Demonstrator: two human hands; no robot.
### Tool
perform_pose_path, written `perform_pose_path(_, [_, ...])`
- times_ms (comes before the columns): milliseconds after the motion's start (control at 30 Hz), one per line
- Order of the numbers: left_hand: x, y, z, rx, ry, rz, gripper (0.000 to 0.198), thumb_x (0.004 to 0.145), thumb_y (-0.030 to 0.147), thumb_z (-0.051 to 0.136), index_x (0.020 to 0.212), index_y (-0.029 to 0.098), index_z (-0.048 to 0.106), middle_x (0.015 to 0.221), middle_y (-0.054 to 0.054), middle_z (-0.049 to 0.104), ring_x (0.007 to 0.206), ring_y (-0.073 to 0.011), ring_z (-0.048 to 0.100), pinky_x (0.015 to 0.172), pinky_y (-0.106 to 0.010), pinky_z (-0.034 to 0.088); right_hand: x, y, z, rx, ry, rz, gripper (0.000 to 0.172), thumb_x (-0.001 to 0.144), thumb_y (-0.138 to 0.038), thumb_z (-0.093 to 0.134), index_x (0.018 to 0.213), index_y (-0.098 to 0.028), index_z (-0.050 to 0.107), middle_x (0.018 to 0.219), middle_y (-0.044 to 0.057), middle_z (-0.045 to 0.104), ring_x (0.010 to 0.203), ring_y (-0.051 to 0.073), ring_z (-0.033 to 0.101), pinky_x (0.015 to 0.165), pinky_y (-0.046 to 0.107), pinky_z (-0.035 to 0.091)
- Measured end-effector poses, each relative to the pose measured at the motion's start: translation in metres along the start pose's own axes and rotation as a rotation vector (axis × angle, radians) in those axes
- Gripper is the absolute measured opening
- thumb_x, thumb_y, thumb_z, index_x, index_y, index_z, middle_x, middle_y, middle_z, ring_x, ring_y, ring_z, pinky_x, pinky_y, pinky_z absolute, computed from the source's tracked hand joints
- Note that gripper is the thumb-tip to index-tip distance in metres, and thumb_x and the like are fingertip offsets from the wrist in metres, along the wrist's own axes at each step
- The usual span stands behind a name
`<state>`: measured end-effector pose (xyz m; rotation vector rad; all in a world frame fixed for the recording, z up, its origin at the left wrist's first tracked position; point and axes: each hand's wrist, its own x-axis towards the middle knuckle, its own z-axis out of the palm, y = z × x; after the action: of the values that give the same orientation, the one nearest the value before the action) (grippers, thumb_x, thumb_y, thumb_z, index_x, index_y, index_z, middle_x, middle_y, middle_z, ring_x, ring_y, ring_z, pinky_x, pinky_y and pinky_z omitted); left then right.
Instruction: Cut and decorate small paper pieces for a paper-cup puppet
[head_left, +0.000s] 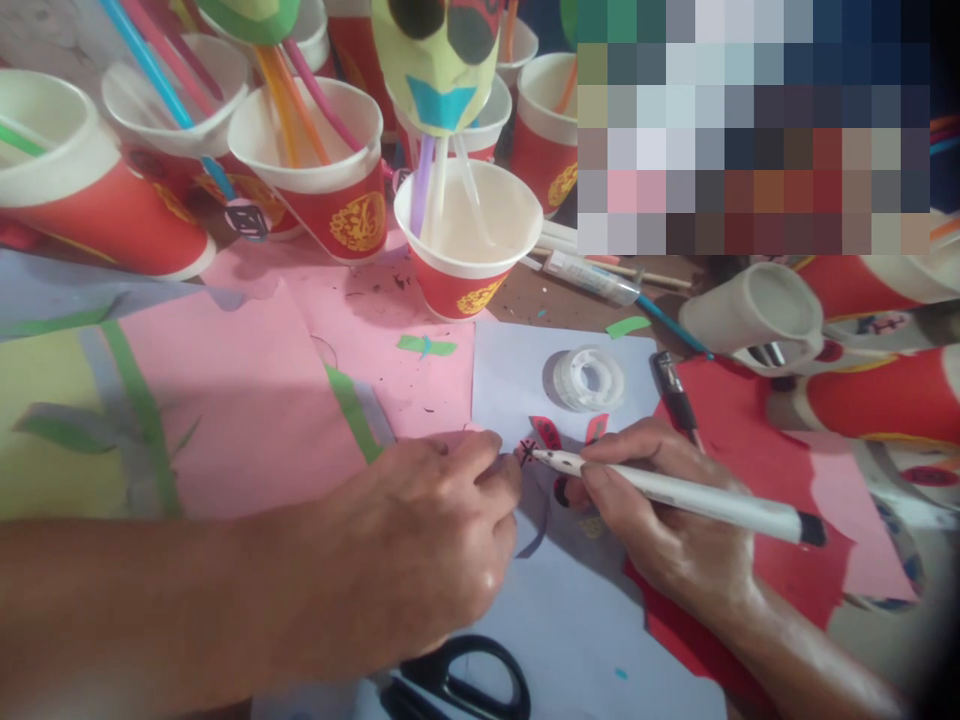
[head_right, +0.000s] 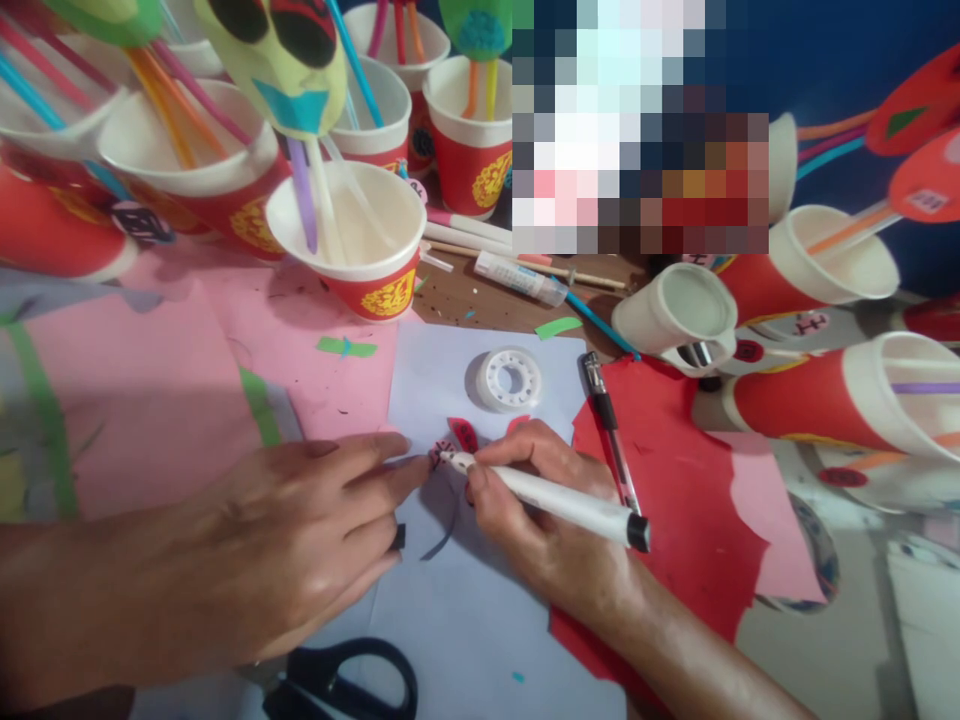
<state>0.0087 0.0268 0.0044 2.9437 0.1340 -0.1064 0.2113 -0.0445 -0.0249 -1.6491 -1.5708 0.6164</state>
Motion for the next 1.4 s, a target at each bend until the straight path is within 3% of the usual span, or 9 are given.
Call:
perform_pose_path(567, [-0.0006, 0.0, 0.0041, 0.003, 0.035, -0.026, 0.002, 0.075, 0.021, 0.061, 0.073, 0.02, 0.063, 0.1, -0.01, 0.065, 0.105, -0.031, 0.051, 0.077, -0.044, 0.05, 0.0025, -0.0059, 0.0028, -0.223, 0.0, -0.169, 0.008, 0.079, -0.02, 0.06, 0.071, -0.021, 0.059, 0.053, -0.003, 0.063, 0.044, 0.011, 0.061, 0.045, 0.019, 0.046])
perform_pose_path(1100, [0.0008, -0.0015, 0.0031, -0.048, 0.05, -0.032, 0.007, 0.076, 0.017, 0.06, 0.07, 0.021, 0.061, 0.093, -0.006, 0.066, 0.096, -0.0277, 0.053, 0.073, -0.041, 0.051, 0.0029, -0.0043, 0.0039, -0.244, 0.018, -0.189, 0.009, 0.079, -0.022, 0.06, 0.07, -0.022, 0.058, 0.053, -0.005, 0.063, 0.042, 0.01, 0.06, 0.042, 0.018, 0.045])
perform_pose_path(1400, [0.0012, -0.0026, 0.0042, -0.046, 0.056, -0.022, 0.006, 0.076, 0.022, 0.063, 0.07, 0.021, 0.062, 0.094, -0.006, 0.067, 0.098, -0.0258, 0.053, 0.079, -0.04, 0.049, 0.0056, -0.0077, 0.0036, -0.27, 0.012, -0.164, 0.011, 0.08, -0.023, 0.058, 0.069, -0.02, 0.059, 0.052, -0.004, 0.063, 0.042, 0.01, 0.061, 0.041, 0.017, 0.044])
